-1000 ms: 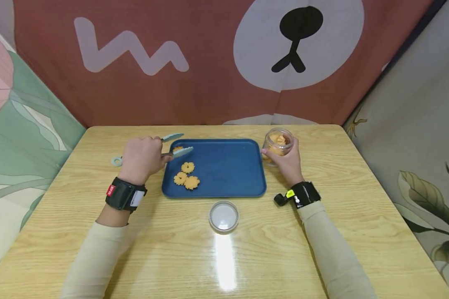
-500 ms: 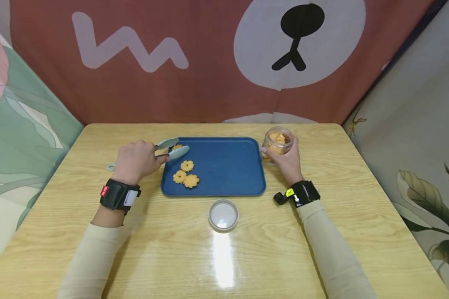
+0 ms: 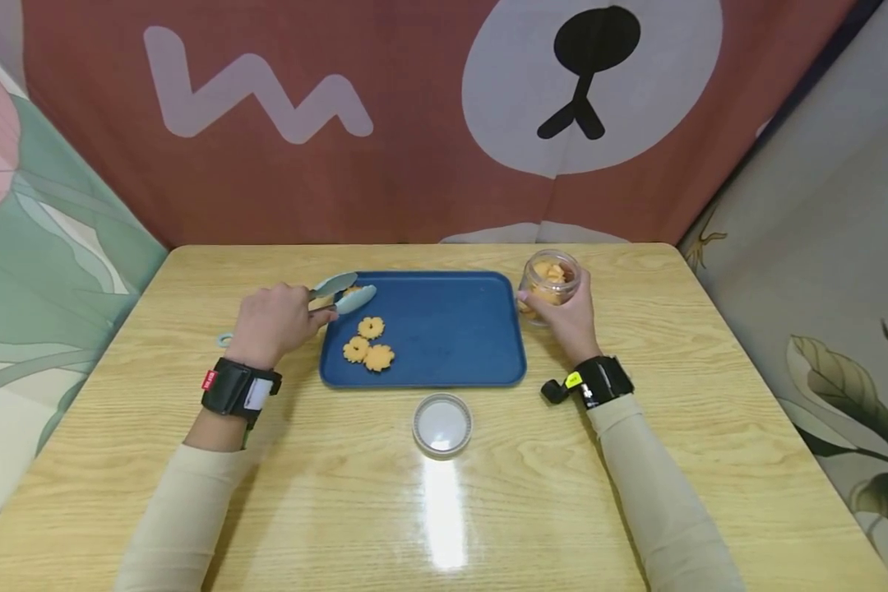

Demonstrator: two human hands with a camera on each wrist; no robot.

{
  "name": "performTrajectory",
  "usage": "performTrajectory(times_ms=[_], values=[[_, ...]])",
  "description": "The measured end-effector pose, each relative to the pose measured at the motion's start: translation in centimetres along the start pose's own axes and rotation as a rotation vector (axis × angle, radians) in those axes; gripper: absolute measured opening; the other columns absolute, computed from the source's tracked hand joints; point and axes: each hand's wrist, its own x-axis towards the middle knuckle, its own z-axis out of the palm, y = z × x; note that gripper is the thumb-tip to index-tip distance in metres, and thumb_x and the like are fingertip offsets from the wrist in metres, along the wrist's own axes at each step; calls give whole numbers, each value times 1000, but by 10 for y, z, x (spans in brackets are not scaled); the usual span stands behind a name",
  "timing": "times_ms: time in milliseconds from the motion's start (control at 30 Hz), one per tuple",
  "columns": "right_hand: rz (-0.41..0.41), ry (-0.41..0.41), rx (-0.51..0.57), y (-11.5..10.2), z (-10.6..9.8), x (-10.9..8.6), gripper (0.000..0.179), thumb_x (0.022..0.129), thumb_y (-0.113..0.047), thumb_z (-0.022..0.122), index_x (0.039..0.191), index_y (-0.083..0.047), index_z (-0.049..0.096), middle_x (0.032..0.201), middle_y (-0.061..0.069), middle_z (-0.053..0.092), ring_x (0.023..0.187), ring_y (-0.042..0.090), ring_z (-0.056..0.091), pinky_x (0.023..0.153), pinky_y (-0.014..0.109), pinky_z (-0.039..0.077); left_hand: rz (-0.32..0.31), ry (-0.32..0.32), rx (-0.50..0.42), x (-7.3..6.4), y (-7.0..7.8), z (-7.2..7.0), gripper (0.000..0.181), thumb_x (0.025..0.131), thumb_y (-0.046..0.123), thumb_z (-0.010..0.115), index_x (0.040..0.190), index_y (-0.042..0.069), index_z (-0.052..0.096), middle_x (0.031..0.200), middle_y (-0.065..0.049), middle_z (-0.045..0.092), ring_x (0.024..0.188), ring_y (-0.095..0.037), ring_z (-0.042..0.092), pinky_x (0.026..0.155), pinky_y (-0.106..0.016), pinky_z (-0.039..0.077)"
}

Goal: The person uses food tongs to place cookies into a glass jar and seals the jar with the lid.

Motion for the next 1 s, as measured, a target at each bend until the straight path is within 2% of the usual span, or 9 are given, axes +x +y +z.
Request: performTrajectory(times_ms=[133,367,700,1000], values=[[4,5,6,-5,-2,0,91,67,-30,85,138,-17,29,136,6,36,120,17,40,99,42,36,24,35,-27,0,-4,7,48,82,49,67,59,10,51,47,-2,40,39,-21,43,33,-35,32],[0,-9,21,-30,1,-10,90,71,-20,83,139,-7,27,137,13,35,121,21,39,100,45,34,44,68,-51,0,-9,17,39,83,46,67,73,10,59,52,-4,47,42,-21,44,34,-35,33],[-5,-10,12,-35,1,-11,87,72,-18,83,139,-10,27,136,11,36,120,18,39,101,43,34,99,137,-47,2,-3,12,39,89,45,61,81,8,63,49,-3,41,38,-19,40,33,-32,26],[-2,-21,21,-36,1,-13,88,72,-18,82,140,-11,26,138,11,34,122,18,38,101,43,33,17,103,-82,2,-1,14,49,78,54,69,76,7,58,50,-4,42,38,-21,41,32,-33,28]])
